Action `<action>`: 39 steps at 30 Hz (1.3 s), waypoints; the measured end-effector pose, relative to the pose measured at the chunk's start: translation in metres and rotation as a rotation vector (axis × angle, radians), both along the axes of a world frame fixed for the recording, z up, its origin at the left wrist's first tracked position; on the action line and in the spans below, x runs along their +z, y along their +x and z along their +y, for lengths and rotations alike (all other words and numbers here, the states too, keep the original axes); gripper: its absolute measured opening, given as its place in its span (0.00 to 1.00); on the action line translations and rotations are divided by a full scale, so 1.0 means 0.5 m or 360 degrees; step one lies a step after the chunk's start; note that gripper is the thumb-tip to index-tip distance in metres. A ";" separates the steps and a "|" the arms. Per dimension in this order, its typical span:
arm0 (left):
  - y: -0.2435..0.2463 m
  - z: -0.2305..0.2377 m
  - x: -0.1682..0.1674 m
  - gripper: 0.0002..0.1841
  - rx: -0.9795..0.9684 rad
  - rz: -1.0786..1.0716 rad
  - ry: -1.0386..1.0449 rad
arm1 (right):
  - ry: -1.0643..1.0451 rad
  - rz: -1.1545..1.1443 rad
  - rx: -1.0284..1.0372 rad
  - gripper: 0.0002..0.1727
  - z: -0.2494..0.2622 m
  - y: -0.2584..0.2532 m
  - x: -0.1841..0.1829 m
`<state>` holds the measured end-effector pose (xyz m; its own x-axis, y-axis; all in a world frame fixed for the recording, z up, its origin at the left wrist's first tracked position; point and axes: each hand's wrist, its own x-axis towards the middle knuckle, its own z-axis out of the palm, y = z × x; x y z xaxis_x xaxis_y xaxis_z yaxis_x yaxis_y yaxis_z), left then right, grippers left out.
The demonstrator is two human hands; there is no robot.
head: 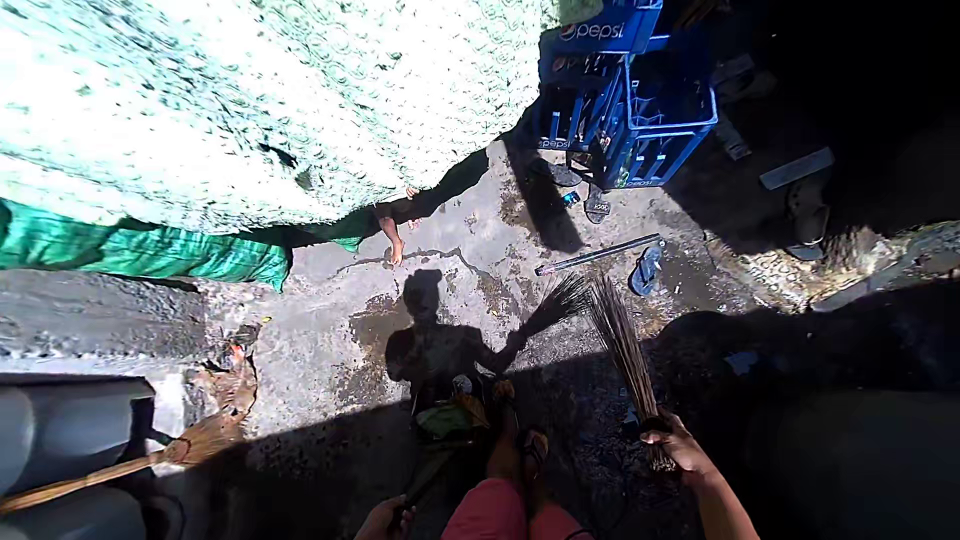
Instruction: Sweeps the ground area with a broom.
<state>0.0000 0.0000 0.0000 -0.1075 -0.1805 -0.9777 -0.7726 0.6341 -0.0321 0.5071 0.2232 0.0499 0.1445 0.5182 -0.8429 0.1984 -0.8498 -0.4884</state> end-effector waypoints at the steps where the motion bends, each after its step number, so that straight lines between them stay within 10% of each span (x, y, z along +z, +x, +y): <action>1: 0.001 0.040 -0.001 0.12 -0.0053 0.0012 -0.0024 | -0.0010 -0.0089 -0.0002 0.52 0.032 -0.007 -0.014; 8: -0.007 0.265 -0.095 0.15 -0.0372 0.0142 0.0074 | -0.0398 -0.0370 0.0593 0.54 0.123 -0.133 -0.150; 18: 0.054 0.503 -0.099 0.15 -0.1007 0.0234 -0.0019 | -0.0347 -0.0135 0.0611 0.59 0.047 -0.104 0.089; 24: 0.037 0.579 -0.009 0.14 -0.1327 0.0136 -0.0139 | -0.0484 -0.0488 0.0765 0.57 0.114 -0.231 -0.028; 27: -0.009 0.553 -0.093 0.12 -0.1299 0.0167 -0.0130 | -0.0622 -0.0345 0.1227 0.56 0.086 -0.332 -0.045; 33: -0.014 0.518 -0.138 0.12 -0.1331 0.0147 -0.0173 | -0.0984 -0.0162 0.1719 0.43 0.218 -0.454 0.295; 39: -0.022 0.504 -0.136 0.13 -0.1220 0.0147 -0.0175 | -0.0574 -0.0531 0.1681 0.56 0.205 -0.282 0.106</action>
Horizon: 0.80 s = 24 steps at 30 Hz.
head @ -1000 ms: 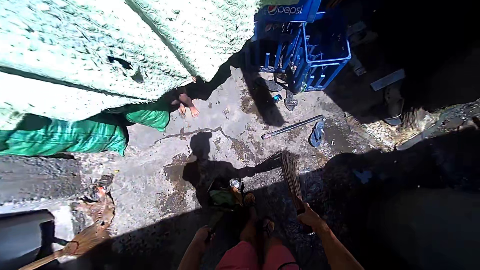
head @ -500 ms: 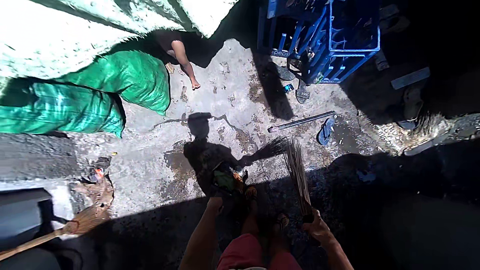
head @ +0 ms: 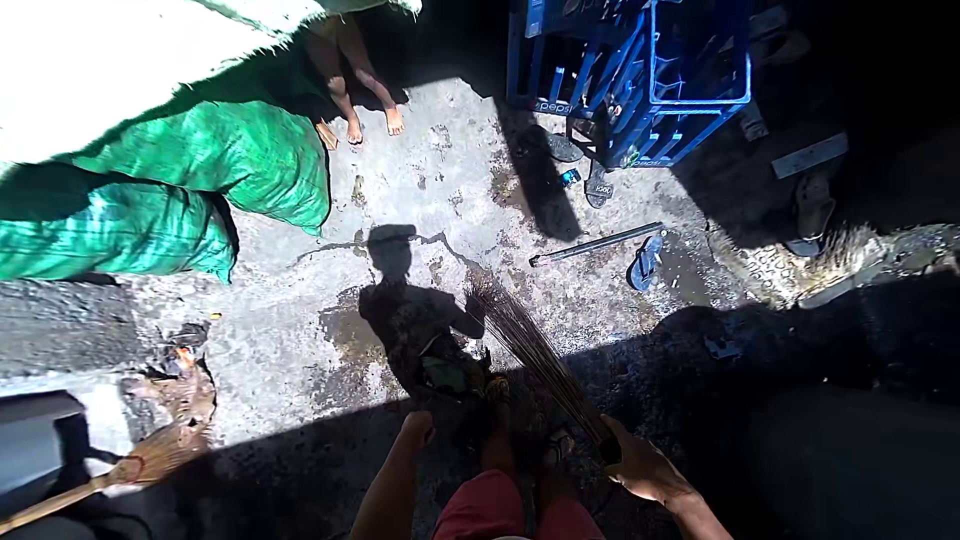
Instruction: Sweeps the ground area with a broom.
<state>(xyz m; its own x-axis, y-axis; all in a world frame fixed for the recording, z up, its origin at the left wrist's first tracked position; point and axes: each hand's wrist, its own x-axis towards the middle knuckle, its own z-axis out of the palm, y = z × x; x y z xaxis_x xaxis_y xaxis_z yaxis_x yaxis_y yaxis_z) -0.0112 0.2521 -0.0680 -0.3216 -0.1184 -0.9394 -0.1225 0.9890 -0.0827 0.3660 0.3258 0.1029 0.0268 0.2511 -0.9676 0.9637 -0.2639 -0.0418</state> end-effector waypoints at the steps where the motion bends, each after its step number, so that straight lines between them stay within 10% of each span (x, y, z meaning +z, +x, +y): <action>1: 0.005 0.005 0.020 0.14 0.0000 -0.0012 -0.0001 | 0.0027 -0.0055 0.0006 0.57 0.028 -0.015 -0.017; 4: 0.009 0.018 0.079 0.13 -0.0022 -0.0064 -0.0017 | 0.0091 -0.0121 0.0069 0.56 0.065 -0.083 -0.102; 7: -0.028 -0.026 0.000 0.12 0.0028 0.0019 -0.0050 | -0.0042 -0.0028 0.0244 0.52 0.025 -0.153 -0.155; 18: -0.049 -0.035 -0.020 0.14 -0.0004 -0.0005 -0.0030 | -0.0126 -0.0046 0.0587 0.53 0.111 -0.088 0.070; 24: -0.061 -0.016 -0.020 0.16 0.0220 -0.0055 -0.0118 | -0.0055 -0.0073 0.0361 0.55 0.087 -0.182 -0.073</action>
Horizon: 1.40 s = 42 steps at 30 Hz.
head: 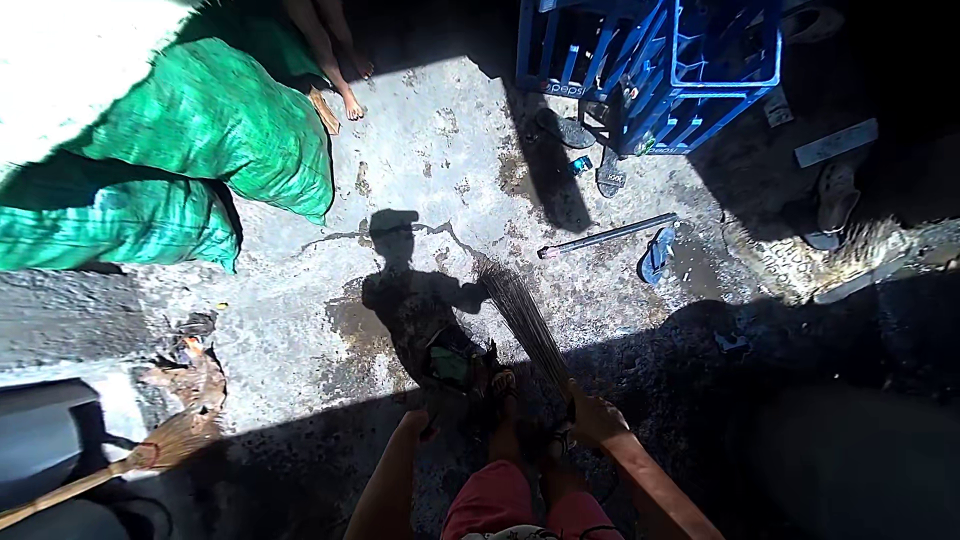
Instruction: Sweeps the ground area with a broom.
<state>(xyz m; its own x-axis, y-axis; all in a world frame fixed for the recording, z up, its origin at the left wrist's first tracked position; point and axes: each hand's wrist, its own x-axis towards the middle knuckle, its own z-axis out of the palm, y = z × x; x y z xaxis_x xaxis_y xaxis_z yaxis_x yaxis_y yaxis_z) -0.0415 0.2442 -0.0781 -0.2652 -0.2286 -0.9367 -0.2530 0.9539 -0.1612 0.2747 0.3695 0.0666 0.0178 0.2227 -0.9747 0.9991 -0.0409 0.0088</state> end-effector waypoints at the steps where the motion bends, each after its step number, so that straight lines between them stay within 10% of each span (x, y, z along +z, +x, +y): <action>1: -0.002 0.002 0.001 0.15 0.0014 -0.0005 -0.0029 | -0.0060 0.0036 0.0029 0.54 -0.031 -0.026 -0.013; 10: -0.011 -0.022 0.011 0.06 -0.0024 -0.0134 -0.0055 | -0.0362 0.0083 0.0218 0.49 -0.026 -0.064 0.195; 23: -0.017 -0.060 -0.004 0.08 0.0438 -0.0076 -0.0045 | 0.0080 0.0086 0.0198 0.48 0.129 -0.133 -0.046; 38: -0.027 -0.143 0.015 0.11 0.0196 -0.0058 -0.0119 | -0.0153 0.0009 0.0221 0.54 0.077 0.096 0.131; 42: -0.019 -0.198 0.065 0.08 0.0587 0.0058 0.0051 | -0.0018 0.0057 -0.0037 0.53 0.063 0.150 0.127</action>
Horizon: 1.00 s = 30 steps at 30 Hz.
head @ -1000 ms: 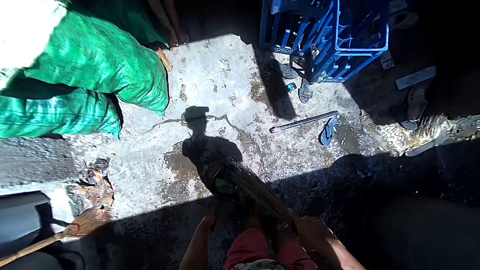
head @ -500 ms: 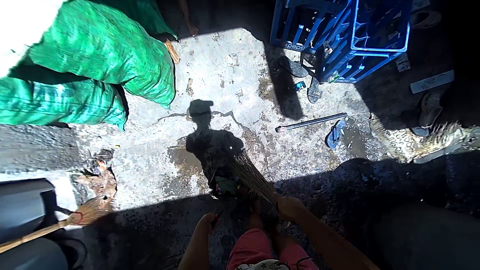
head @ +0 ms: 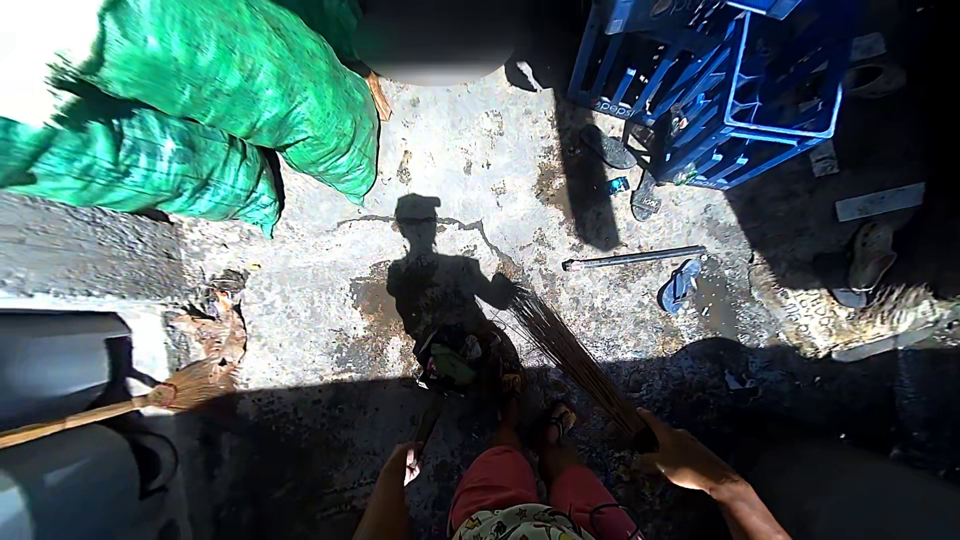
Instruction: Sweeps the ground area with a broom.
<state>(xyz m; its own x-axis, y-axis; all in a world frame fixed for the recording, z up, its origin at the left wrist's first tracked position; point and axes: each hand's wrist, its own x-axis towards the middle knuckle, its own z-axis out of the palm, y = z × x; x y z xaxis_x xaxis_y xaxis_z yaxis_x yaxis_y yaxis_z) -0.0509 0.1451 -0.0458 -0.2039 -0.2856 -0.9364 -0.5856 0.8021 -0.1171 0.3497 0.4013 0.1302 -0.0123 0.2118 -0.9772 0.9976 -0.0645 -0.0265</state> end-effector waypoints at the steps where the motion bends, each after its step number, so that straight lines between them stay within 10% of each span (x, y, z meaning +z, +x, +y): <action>1: 0.004 -0.012 0.010 0.07 0.0095 0.0043 0.0042 | 0.0028 0.0020 -0.0055 0.53 -0.003 0.013 -0.001; 21: 0.147 -0.367 0.049 0.12 -0.0190 0.0119 0.0049 | 0.0478 0.0364 -0.0301 0.51 0.016 0.003 -0.112; 30: 0.191 -0.406 -0.003 0.13 -0.0333 -0.0022 -0.0031 | 0.0318 0.0196 -0.0280 0.48 -0.187 -0.038 -0.263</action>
